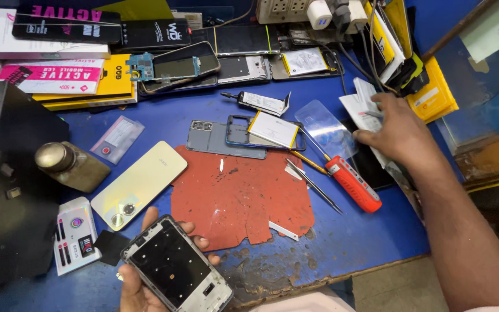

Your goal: The person uses a metal prying tool to separate the screen assembly from the phone frame, then uses tweezers to remove small internal components. The person continues to pry and separate the screen from the frame.

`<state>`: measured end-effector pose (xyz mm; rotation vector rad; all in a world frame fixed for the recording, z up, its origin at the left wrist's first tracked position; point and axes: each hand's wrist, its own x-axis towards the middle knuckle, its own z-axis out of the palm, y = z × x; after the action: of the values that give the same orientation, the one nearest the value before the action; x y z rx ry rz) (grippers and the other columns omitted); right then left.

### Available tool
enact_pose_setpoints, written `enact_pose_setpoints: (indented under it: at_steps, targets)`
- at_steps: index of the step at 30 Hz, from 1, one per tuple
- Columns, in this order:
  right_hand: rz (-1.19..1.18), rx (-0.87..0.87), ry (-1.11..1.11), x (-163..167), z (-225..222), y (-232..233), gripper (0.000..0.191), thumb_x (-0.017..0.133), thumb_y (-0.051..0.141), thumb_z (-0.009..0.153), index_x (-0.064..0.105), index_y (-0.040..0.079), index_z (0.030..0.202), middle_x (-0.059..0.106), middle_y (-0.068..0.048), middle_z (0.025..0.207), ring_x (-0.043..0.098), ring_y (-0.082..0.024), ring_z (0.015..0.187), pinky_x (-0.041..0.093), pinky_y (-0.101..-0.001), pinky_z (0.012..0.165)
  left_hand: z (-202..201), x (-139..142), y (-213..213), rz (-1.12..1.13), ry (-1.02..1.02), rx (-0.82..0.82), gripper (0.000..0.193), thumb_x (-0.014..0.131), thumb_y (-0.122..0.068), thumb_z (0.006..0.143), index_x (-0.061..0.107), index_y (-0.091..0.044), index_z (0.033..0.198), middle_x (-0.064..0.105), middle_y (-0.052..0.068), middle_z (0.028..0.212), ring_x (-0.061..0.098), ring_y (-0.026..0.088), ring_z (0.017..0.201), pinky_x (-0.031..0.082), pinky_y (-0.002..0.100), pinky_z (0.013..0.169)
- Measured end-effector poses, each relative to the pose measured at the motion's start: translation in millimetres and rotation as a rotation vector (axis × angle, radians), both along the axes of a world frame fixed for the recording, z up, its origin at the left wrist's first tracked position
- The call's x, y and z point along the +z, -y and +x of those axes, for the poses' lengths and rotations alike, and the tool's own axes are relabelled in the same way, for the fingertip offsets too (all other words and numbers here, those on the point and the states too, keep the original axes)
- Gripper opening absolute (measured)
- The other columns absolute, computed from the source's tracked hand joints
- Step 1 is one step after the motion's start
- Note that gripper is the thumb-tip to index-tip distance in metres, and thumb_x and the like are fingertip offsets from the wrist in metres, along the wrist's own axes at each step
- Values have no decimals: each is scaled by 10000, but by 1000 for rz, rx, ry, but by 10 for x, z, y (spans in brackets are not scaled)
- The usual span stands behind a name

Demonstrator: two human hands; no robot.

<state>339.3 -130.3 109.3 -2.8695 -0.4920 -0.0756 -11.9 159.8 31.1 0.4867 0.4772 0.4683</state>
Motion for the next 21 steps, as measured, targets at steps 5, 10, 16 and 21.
enact_pose_setpoints:
  at_steps: [5, 10, 16, 21]
  targets:
    - [32, 64, 163, -27, -23, -215, 567, 751, 170, 835, 618, 65, 1376, 709, -268, 1117, 675, -449, 1023, 521, -519, 917, 104, 109, -37, 66, 77, -61, 891, 487, -624, 941, 284, -100, 1632, 589, 275, 1278, 654, 407, 1082, 602, 649, 827]
    - [124, 152, 305, 96, -53, -363, 327, 728, 112, 982, 686, 65, 1303, 732, -253, 1005, 724, -391, 942, 568, -466, 841, 206, 172, 33, 56, 106, -38, 873, 483, -594, 960, 289, -47, 1612, 600, 288, 1250, 664, 398, 1058, 611, 592, 826]
    - [708, 307, 100, 278, -205, -585, 233, 663, 8, 1033, 641, -16, 1263, 757, -169, 1119, 733, -309, 1008, 591, -325, 861, 357, 269, 123, 91, 142, -78, 791, 507, -470, 991, 302, -16, 1606, 608, 292, 1216, 681, 375, 1050, 616, 549, 835]
    - [453, 600, 563, 501, -860, -735, 297, 617, -105, 900, 647, -34, 1187, 726, -223, 1115, 736, -332, 1000, 595, -395, 851, 515, 430, 215, 58, 113, -160, 746, 610, -344, 935, 340, -47, 1563, 634, 238, 1226, 696, 341, 1070, 618, 535, 870]
